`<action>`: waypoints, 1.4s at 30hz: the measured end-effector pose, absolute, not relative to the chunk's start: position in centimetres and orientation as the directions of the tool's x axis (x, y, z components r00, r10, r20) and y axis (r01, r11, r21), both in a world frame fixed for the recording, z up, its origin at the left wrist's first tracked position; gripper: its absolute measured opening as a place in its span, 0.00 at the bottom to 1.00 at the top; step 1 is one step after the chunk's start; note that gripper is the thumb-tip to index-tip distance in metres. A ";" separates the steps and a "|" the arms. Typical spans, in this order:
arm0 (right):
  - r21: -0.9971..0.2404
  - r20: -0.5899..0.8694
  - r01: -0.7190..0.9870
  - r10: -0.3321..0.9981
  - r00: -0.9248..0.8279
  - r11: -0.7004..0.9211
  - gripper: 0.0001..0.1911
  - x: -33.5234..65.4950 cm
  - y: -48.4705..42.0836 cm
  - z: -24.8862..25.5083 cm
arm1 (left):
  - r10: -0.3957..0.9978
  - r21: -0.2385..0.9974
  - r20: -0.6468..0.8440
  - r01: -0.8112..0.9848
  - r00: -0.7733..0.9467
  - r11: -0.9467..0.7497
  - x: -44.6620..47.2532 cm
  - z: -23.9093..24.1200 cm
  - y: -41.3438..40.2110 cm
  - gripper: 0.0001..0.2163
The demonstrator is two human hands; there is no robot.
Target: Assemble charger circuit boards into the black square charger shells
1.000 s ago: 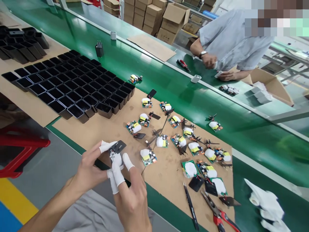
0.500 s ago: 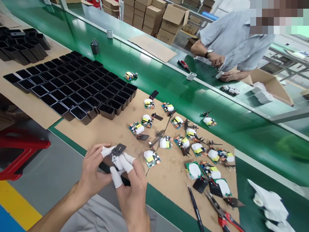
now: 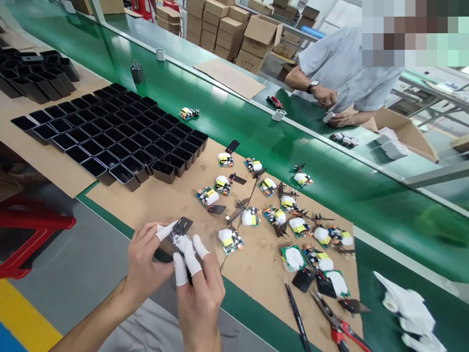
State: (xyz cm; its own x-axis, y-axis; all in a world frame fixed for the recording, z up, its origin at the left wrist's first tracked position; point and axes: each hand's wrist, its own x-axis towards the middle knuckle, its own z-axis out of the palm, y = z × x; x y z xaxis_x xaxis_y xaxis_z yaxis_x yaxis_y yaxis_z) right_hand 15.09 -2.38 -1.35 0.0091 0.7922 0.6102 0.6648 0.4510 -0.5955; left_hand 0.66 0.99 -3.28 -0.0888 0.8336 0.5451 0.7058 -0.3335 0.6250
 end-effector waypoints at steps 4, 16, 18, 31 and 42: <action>-0.624 0.580 0.661 0.814 0.034 0.417 0.20 15.0 -2.0 -0.2 | 0.825 0.614 0.556 0.717 -0.096 -0.330 0.8 -3.5 0.9 0.14; -0.706 0.399 0.637 0.917 -0.002 0.309 0.08 14.9 1.4 3.7 | 0.786 0.581 0.611 0.725 -0.089 -0.369 0.9 -3.6 1.2 0.09; -0.703 0.432 0.610 0.901 -0.043 0.366 0.08 15.8 1.0 3.5 | 0.783 0.579 0.615 0.727 -0.093 -0.368 0.9 -3.6 1.3 0.11; -0.547 0.638 0.703 0.770 -0.002 0.455 0.28 15.9 -3.0 -0.7 | 0.796 0.588 0.599 0.722 -0.085 -0.366 0.6 -3.7 1.1 0.12; -0.738 0.526 0.531 0.848 0.067 0.416 0.22 15.7 -2.0 -0.8 | 0.840 0.583 0.543 0.712 0.017 -0.391 0.0 -3.6 0.8 0.21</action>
State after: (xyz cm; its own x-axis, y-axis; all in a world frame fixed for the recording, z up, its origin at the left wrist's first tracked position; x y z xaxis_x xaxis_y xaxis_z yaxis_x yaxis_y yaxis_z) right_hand 15.69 -2.03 -0.85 0.0671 0.8478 0.5261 0.5312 0.4160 -0.7381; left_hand 0.03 0.84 -3.57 0.0173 0.8397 0.5427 0.7120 -0.3914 0.5830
